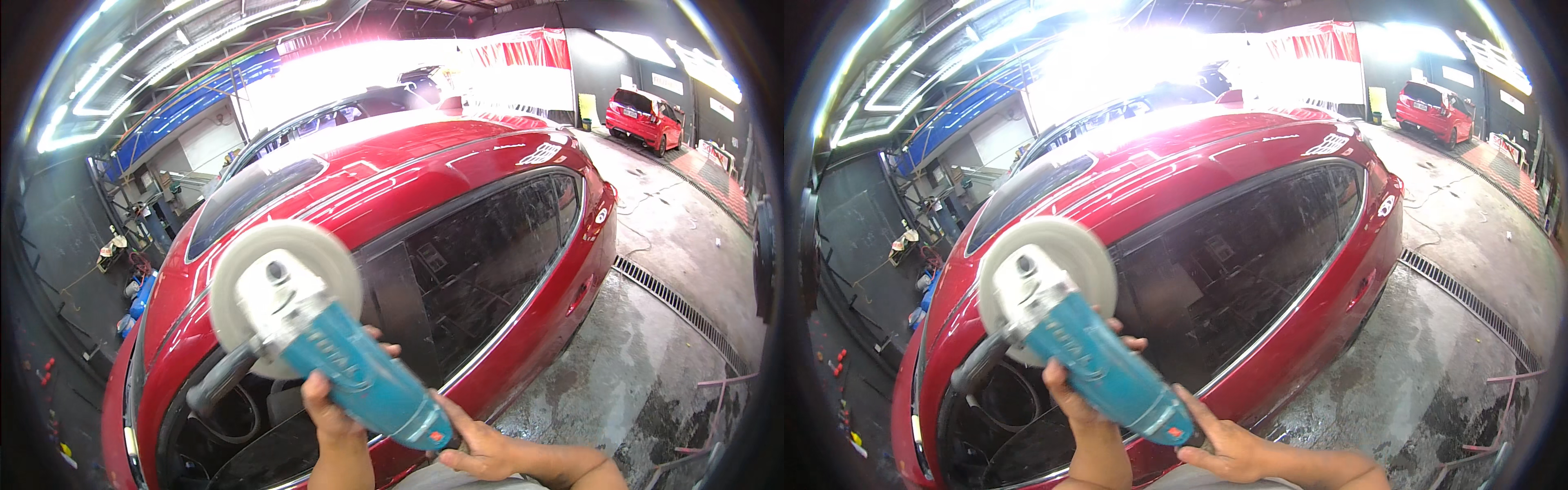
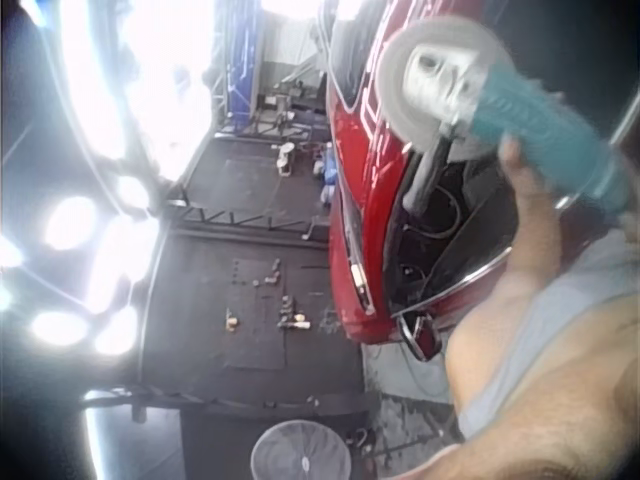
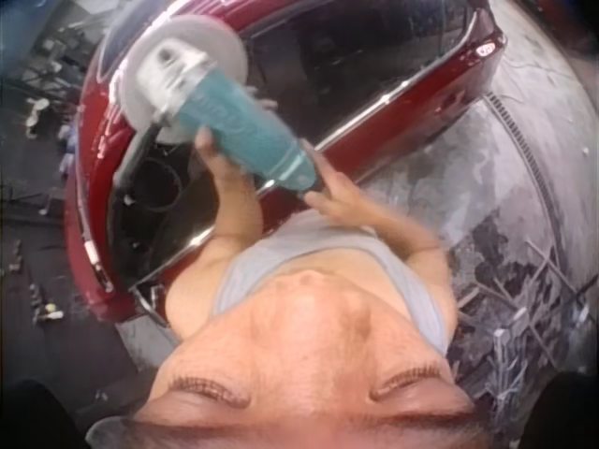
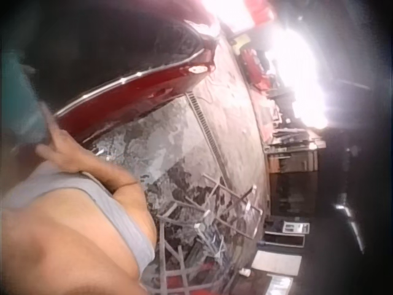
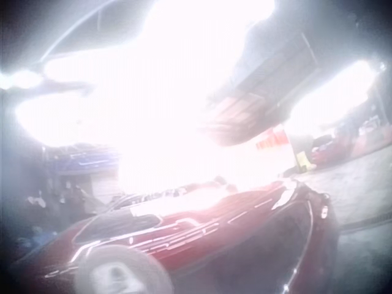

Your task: The person uses a rotary polisher to buff the exterior paint of a red car. They move the tool across the hood, side panels, and rear quarter panel in continuous overlapping passes.

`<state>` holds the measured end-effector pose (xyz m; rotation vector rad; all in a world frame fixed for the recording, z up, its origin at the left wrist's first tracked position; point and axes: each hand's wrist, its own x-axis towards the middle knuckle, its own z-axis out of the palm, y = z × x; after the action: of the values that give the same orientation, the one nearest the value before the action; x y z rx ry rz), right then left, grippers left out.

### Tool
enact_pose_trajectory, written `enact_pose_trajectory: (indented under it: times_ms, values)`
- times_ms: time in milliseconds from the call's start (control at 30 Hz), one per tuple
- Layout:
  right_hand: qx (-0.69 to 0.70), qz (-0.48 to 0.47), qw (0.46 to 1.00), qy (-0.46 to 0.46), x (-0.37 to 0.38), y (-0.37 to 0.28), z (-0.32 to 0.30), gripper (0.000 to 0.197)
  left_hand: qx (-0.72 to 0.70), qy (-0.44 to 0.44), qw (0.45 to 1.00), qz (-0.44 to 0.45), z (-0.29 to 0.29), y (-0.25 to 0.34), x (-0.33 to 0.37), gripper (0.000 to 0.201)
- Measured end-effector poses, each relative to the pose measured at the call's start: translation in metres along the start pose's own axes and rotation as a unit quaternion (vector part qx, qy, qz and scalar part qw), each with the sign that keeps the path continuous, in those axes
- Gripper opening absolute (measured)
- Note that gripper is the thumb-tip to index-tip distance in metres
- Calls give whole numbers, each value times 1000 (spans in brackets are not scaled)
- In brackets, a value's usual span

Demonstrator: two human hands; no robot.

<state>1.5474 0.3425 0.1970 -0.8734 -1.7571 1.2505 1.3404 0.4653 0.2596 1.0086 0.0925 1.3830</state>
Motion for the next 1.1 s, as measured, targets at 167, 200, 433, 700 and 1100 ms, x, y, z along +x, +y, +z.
enact_pose_trajectory:
  times_ms: [167, 200, 433, 700, 1100]
  values:
    - [96, 37, 981, 165, -31, 40, -47, 98, 4, -41, 985, -168, 32, -99, 71, 81]
    - [99, -4, 974, 203, -34, 53, -54, 98, 18, -53, 980, -193, 36, -117, 84, 76]
    - [187, 34, 958, 215, -50, 61, -81, 97, 54, -87, 967, -235, 54, -157, 103, 66]
    - [134, 79, 982, 110, -45, 39, -54, 98, 21, -55, 981, -185, 33, -95, 61, 84]
    - [9, 52, 998, 41, -16, 14, 8, 100, -18, -13, 993, -119, -11, -18, 0, 97]
